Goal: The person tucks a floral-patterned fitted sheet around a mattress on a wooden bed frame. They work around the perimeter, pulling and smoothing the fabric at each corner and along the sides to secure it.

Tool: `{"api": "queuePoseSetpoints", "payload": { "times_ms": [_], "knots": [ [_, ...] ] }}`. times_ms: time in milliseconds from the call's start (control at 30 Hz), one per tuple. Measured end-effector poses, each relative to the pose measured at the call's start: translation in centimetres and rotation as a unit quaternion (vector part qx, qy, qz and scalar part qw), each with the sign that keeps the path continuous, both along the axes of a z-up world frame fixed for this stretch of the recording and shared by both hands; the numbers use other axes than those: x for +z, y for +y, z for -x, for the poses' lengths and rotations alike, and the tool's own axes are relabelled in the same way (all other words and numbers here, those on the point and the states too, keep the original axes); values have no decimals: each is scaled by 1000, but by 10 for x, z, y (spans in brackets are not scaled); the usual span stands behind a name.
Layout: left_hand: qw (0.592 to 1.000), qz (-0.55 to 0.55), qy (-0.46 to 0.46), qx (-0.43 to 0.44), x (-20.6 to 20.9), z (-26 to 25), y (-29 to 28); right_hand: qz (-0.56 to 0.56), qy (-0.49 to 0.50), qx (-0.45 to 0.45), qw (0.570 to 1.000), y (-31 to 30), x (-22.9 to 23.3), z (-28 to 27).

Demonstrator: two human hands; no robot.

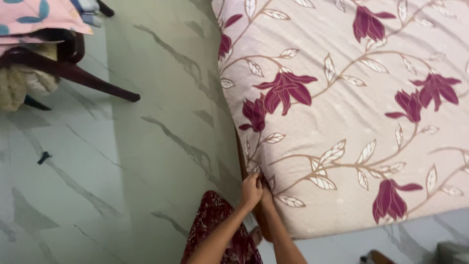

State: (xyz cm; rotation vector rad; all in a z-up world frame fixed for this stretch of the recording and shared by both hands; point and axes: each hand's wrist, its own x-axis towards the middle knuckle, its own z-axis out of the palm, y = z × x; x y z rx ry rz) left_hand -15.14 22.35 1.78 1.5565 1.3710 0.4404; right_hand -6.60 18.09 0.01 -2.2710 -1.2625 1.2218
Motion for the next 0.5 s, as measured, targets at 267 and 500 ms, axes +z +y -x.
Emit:
{"api": "queuePoseSetpoints", "payload": {
  "times_ms": [267, 500],
  "knots": [
    [866, -245, 119, -420, -21, 15, 43, -65, 36, -61, 995, 3, 10, 13],
    [757, -188, 302, -548, -54, -27, 58, -158, -67, -142, 975, -60, 31, 68]
  ]
}}
